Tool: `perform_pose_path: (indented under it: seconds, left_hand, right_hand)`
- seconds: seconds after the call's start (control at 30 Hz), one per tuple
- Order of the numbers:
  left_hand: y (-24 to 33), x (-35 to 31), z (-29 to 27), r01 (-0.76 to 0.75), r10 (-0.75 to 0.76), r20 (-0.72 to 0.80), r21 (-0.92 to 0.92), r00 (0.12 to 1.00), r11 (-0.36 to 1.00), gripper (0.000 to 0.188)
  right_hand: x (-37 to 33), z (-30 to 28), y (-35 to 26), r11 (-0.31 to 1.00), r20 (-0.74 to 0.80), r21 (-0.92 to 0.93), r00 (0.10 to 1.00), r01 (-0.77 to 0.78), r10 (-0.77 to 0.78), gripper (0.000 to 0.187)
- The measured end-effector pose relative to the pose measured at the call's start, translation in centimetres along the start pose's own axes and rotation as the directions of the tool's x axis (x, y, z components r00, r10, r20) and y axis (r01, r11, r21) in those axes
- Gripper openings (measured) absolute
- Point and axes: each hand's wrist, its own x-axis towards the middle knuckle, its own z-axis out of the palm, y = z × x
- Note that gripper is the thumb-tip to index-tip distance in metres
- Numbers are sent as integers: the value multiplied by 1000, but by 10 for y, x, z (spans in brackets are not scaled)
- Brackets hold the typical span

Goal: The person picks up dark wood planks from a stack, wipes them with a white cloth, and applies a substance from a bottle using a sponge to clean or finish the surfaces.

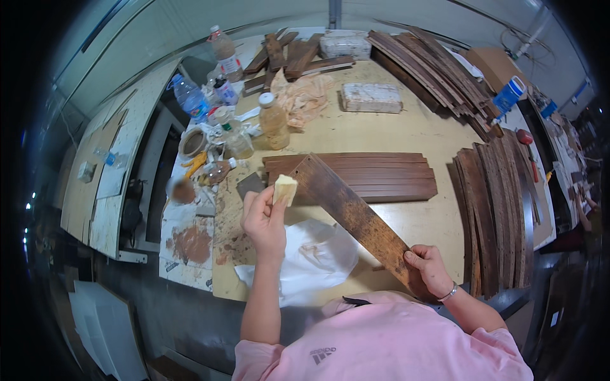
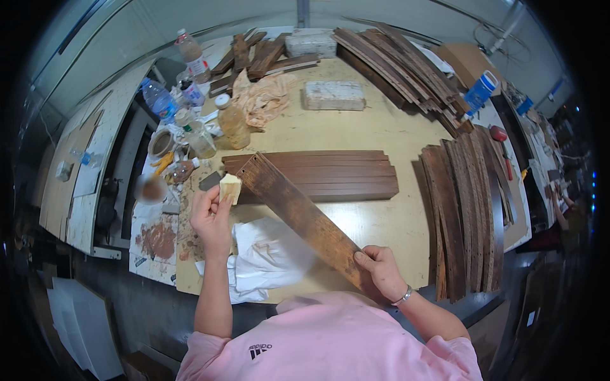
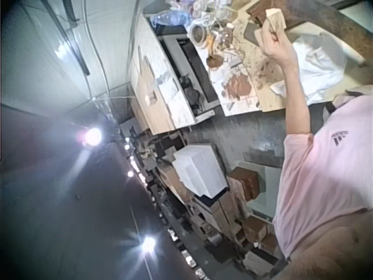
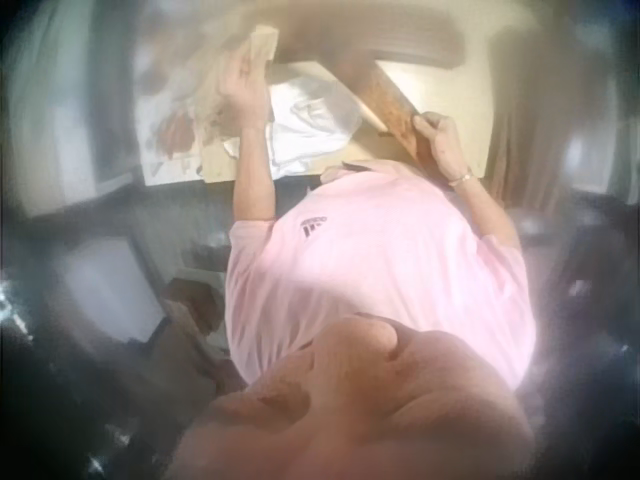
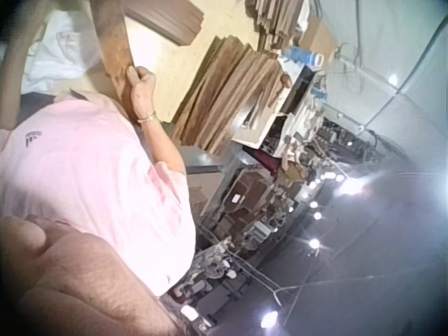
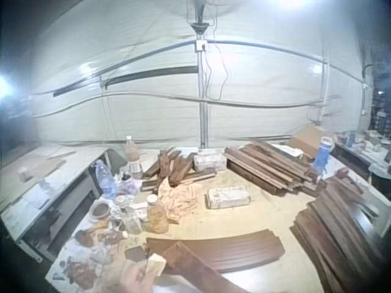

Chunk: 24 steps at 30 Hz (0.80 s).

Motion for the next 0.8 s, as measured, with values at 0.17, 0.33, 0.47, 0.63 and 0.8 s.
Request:
perform_pose_path:
  seconds: [0.17, 0.33, 0.47, 0.63, 0.8]
  left_hand:
    - [23, 4, 43, -104, 105, 68, -10, 992, 995, 25]
    - [54, -73, 62, -153, 126, 423, 29, 897, 988, 7]
    - [69, -101, 63, -156, 202, 591, -129, 781, 979, 6]
    - [59, -9, 97, -196, 209, 176, -86, 962, 977, 12]
    - [54, -34, 103, -272, 281, 286, -74, 916, 960, 9]
  right_hand:
    - [-21, -13, 2, 999, -101, 15, 994, 34, -32, 26]
    - [-31, -27, 4, 997, -189, -15, 979, 72, -73, 26]
    - [-36, -38, 11, 996, -226, 20, 971, 84, -77, 26]
    - [-43, -42, 14, 997, -255, 37, 965, 68, -56, 27]
    - [-46, -45, 15, 995, -250, 51, 966, 84, -68, 27]
